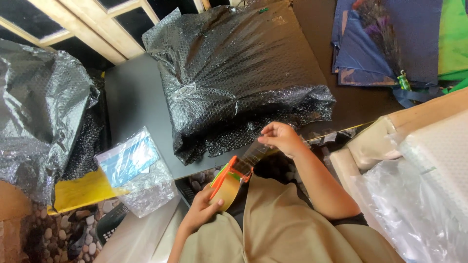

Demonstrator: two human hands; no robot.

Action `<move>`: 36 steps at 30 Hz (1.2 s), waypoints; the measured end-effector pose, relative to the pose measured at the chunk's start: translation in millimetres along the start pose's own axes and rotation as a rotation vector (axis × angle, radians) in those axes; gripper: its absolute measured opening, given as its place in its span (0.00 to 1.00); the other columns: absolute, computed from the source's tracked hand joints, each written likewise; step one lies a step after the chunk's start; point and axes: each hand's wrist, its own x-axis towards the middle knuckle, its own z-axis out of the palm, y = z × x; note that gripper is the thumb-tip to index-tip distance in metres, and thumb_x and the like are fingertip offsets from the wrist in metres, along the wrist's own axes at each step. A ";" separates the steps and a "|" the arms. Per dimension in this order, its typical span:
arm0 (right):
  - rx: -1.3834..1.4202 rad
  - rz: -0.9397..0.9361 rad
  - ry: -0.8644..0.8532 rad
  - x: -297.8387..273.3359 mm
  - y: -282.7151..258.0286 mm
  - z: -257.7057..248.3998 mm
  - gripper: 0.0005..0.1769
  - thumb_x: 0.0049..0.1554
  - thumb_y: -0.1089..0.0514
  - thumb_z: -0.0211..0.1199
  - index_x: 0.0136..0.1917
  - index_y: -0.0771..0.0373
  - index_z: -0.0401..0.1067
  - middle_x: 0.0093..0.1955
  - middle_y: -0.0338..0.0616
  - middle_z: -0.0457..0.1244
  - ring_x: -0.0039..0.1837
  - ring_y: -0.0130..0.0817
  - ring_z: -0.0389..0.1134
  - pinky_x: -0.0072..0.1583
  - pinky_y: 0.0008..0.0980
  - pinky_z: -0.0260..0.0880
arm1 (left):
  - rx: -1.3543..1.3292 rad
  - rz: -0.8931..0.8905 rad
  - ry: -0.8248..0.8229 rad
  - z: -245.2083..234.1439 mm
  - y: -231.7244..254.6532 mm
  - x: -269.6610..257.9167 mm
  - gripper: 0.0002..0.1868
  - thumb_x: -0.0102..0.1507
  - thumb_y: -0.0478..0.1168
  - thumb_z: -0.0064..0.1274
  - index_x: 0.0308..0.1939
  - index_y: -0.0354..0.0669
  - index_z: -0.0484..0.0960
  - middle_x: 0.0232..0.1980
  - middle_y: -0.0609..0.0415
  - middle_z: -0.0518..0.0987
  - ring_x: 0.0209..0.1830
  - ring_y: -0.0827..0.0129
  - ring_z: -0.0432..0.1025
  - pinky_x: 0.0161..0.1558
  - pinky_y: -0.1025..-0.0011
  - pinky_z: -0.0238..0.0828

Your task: Wrapping a green tote bag in black bubble wrap and securing it with tape.

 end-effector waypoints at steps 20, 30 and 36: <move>-0.154 -0.074 0.153 -65.0 -35.0 25.6 0.06 0.52 0.60 0.76 0.38 0.58 0.79 0.34 0.38 0.71 0.38 0.24 0.69 0.45 0.25 0.71 | 0.202 -0.127 -0.220 -21.5 9.1 0.9 0.21 0.70 0.58 0.40 0.33 0.47 0.67 0.36 0.59 0.69 0.44 0.68 0.62 0.47 0.70 0.60; -0.300 -0.234 0.155 -86.9 -56.3 17.1 0.06 0.51 0.56 0.76 0.38 0.56 0.80 0.39 0.37 0.73 0.40 0.25 0.70 0.45 0.26 0.71 | 0.179 -0.125 -0.306 -21.8 28.6 9.2 0.24 0.68 0.61 0.38 0.48 0.46 0.76 0.46 0.56 0.76 0.51 0.67 0.64 0.52 0.68 0.62; -0.274 0.030 0.072 -29.0 -5.5 14.1 0.06 0.53 0.55 0.74 0.41 0.55 0.78 0.42 0.37 0.73 0.46 0.28 0.73 0.54 0.32 0.72 | 0.109 0.162 -0.165 -0.4 -23.9 12.3 0.27 0.69 0.63 0.44 0.29 0.48 0.59 0.30 0.62 0.57 0.39 0.67 0.57 0.42 0.71 0.54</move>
